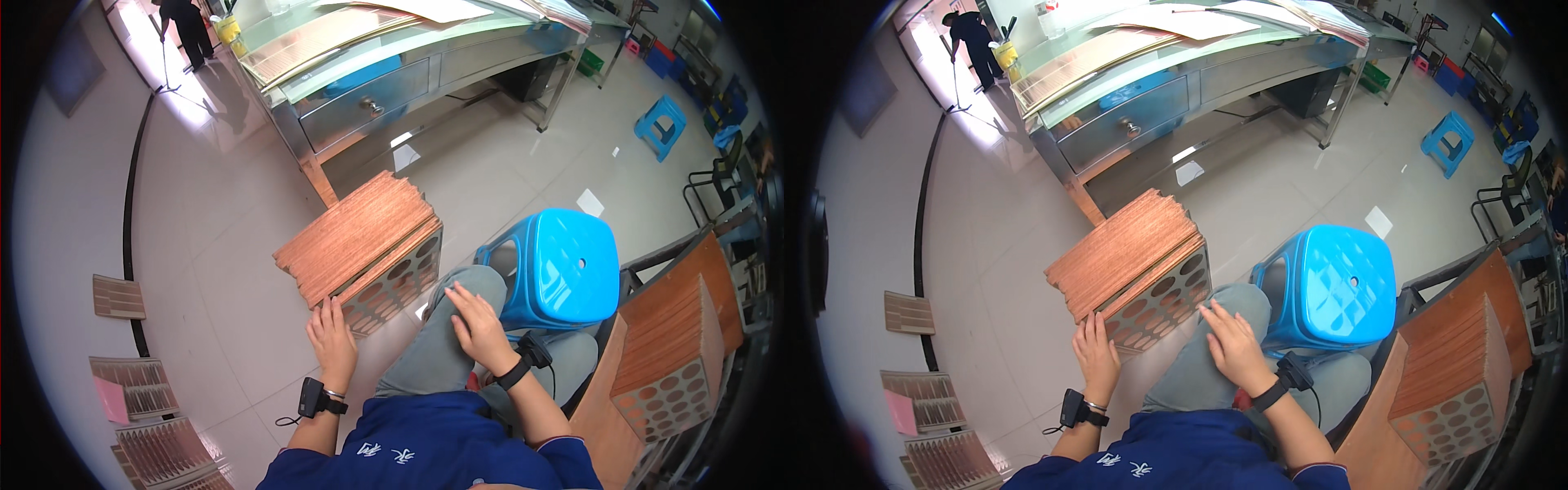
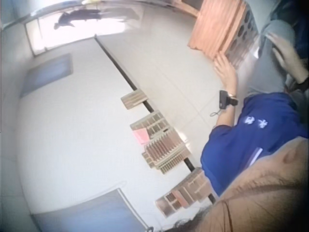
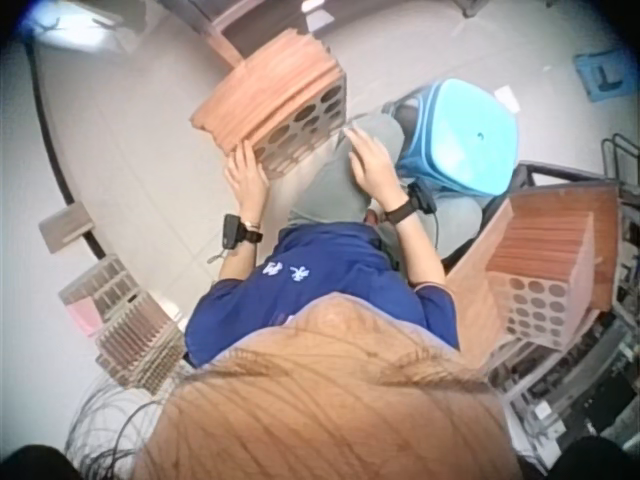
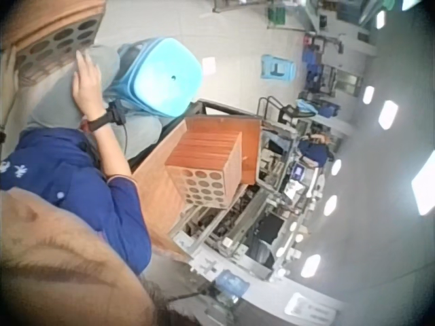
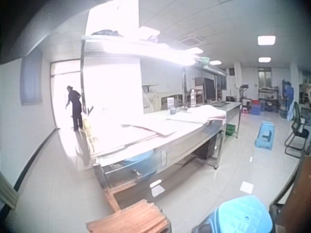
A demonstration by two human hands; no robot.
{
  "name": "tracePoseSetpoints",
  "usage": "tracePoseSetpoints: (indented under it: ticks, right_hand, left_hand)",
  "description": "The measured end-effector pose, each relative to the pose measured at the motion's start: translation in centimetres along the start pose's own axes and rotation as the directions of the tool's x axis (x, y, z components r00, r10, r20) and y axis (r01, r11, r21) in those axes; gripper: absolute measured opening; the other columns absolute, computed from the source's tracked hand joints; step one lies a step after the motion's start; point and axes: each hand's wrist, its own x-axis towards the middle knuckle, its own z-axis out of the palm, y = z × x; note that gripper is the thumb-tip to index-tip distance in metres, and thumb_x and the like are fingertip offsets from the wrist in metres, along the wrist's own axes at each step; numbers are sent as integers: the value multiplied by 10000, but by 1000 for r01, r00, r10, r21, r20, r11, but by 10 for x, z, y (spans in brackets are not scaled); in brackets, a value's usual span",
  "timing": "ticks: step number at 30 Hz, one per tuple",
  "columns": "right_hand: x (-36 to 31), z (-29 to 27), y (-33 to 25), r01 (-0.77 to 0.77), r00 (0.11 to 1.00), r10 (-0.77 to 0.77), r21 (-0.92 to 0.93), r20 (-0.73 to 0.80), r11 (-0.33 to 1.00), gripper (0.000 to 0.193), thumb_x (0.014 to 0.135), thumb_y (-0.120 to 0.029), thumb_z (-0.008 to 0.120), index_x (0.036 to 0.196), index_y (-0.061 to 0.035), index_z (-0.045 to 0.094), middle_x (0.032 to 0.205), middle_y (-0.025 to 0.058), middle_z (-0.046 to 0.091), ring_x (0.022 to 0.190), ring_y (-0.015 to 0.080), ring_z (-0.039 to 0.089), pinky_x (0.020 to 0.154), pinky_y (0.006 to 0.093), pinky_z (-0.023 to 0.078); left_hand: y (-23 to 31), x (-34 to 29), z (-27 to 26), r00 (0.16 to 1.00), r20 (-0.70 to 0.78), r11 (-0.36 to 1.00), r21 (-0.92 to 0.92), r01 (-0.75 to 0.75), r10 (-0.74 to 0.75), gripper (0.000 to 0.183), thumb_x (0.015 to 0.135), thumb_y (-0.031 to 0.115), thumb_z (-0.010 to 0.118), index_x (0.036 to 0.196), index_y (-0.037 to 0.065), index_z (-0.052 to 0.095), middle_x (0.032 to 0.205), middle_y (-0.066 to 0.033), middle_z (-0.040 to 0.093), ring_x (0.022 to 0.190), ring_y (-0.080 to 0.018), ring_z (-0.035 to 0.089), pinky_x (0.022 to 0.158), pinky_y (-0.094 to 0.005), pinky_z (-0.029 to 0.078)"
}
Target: The recorder is picking up individual metal panels with circuit-like patterns from a stack, inspecting both sides, and placing them into a sorting crate.
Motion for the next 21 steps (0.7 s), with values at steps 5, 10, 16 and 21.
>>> tracePoseSetpoints:
  ticks: [5, 10, 16, 21]
  right_hand:
    - [11, 26, -13, 91, 989, -99, 76, 113, 993, 517, 822, -76, 579, 1319, -100, 440, 1335, 173, 451, 1152, 331, 504, 988, 455, 391]
    - [30, 53, -27, 244, 942, -241, 16, 232, 970, 605, 793, -91, 624, 1353, -119, 398, 1413, 159, 347, 1278, 322, 378, 1030, 489, 338]
    - [35, 96, -14, 332, 900, -250, -190, 357, 924, 592, 785, -141, 631, 1340, -166, 425, 1397, 92, 386, 1322, 268, 320, 1068, 574, 178]
    - [26, 95, -9, 399, 871, -300, -205, 389, 894, 487, 813, -159, 573, 1291, -200, 489, 1321, 25, 475, 1251, 233, 391, 1064, 529, 191]
  left_hand:
    - [-1, -11, -7, 1000, 15, 995, -98, -6, 7, 631, 765, 63, 611, 1346, 21, 367, 1255, -144, 439, 1165, -331, 373, 993, -469, 265]
    - [-10, -22, -16, 999, -14, 947, -320, 37, -44, 547, 804, 111, 603, 1313, 37, 416, 1207, -145, 470, 1136, -308, 405, 976, -429, 286]
    - [-58, -61, 38, 848, 194, 300, -877, 375, -492, 393, 937, 213, 432, 1290, 42, 440, 1178, -128, 524, 1116, -272, 466, 955, -408, 344]
    - [-94, -104, 114, 385, 658, -454, -738, 498, -647, 410, 957, 275, 371, 1290, 43, 427, 1205, -128, 523, 1165, -273, 454, 979, -422, 348]
